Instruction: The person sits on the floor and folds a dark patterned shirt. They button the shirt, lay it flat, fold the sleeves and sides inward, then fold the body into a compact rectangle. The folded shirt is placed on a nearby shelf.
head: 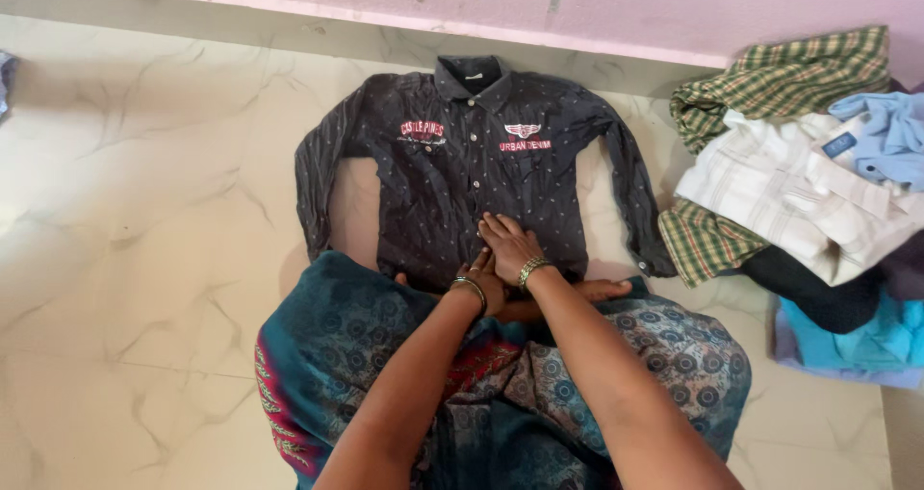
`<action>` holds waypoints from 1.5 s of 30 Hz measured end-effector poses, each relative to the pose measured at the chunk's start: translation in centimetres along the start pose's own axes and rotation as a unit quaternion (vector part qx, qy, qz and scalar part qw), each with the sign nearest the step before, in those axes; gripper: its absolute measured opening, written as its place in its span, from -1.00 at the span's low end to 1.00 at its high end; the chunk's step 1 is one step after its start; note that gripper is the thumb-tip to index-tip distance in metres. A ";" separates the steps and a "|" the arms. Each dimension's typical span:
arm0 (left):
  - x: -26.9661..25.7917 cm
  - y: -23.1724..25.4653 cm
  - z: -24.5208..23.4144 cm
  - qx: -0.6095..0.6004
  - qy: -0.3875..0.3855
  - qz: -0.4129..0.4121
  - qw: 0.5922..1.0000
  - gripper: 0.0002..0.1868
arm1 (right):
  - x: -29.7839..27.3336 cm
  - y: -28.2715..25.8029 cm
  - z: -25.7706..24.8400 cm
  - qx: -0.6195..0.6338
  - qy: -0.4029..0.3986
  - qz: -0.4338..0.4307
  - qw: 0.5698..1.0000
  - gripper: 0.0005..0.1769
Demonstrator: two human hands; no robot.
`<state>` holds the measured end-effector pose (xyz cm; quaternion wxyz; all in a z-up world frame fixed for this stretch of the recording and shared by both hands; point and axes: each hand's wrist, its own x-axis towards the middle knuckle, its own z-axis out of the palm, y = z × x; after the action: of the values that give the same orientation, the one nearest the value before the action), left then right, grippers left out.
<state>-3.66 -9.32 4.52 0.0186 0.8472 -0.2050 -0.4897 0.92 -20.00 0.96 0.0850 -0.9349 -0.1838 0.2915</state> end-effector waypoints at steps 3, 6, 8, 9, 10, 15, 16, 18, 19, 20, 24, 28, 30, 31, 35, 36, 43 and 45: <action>1.5 -0.5 0.5 -0.008 0.034 0.014 0.999 -0.26 | 0.2 -0.8 -1.1 -0.023 0.002 0.012 1.000 -0.14; 2.2 -0.6 0.8 -0.015 0.008 0.009 1.000 -0.25 | 0.9 -1.8 -1.9 -0.049 0.014 0.016 0.999 -0.11; 2.3 -0.5 0.7 -0.030 0.002 0.011 0.999 -0.27 | 1.8 -2.4 -2.3 -0.060 0.019 0.026 0.998 -0.11; 2.2 -0.4 0.7 -0.022 0.004 0.012 1.000 -0.27 | 2.3 -2.7 -2.5 -0.063 0.024 0.033 0.997 -0.13; 2.0 -0.3 0.6 -0.013 0.005 0.013 1.000 -0.26 | 2.7 -3.0 -2.7 -0.066 0.028 0.041 0.997 -0.14; 1.7 -0.4 0.7 0.013 0.016 0.020 1.000 -0.15 | 4.5 -3.2 -4.0 -0.084 0.009 0.076 0.994 -0.07; 1.6 -0.4 0.6 0.020 0.022 0.023 0.999 -0.16 | 4.6 -3.2 -4.4 -0.079 0.010 0.082 0.993 -0.09; 1.5 -0.4 0.6 0.008 0.028 0.025 0.999 -0.15 | 4.6 -3.4 -4.9 -0.071 -0.019 0.093 0.993 0.02; 1.3 -0.4 0.6 -0.010 0.028 0.024 0.999 -0.15 | 4.4 -3.4 -5.0 -0.067 -0.032 0.099 0.992 0.07; 1.2 -0.5 0.4 -0.027 0.030 0.022 0.999 -0.14 | 4.2 -3.4 -5.1 -0.072 -0.024 0.091 0.993 0.05; 0.7 -0.6 -0.1 -0.047 0.017 0.018 0.999 -0.20 | 2.5 -3.1 -4.1 -0.097 0.001 0.057 0.994 0.01; 0.8 -0.6 -0.3 -0.018 -0.003 0.027 0.999 -0.20 | 0.7 -1.8 -1.8 -0.048 0.022 0.013 0.999 -0.06; 1.2 -0.7 -0.1 0.001 -0.001 0.031 1.000 -0.24 | 0.3 -1.1 -1.1 -0.015 0.031 0.004 0.999 -0.14; 1.6 -0.8 0.1 0.010 0.002 0.032 0.999 -0.26 | 0.3 -0.9 -0.8 0.002 0.036 -0.002 0.999 -0.17; 3.7 -1.3 2.1 0.009 0.004 0.030 1.000 -0.28 | 0.0 -0.4 0.6 0.021 0.014 0.000 1.000 -0.27; 4.4 -1.7 2.5 -0.009 0.063 0.054 0.997 -0.32 | -0.1 0.1 0.7 0.027 0.020 -0.009 0.999 -0.34; 9.8 -7.7 5.2 -0.359 0.546 -0.026 0.756 -0.72 | -2.0 7.5 2.0 0.187 0.235 0.086 0.950 -0.57; 10.4 -11.5 5.3 -0.450 0.634 -0.128 0.616 -0.72 | -2.1 9.1 2.3 0.167 0.256 0.176 0.936 -0.51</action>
<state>0.20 -1.70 -9.45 0.4599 0.8502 0.2141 0.1409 0.66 -29.09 -2.28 0.2317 -0.9675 0.0634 0.0791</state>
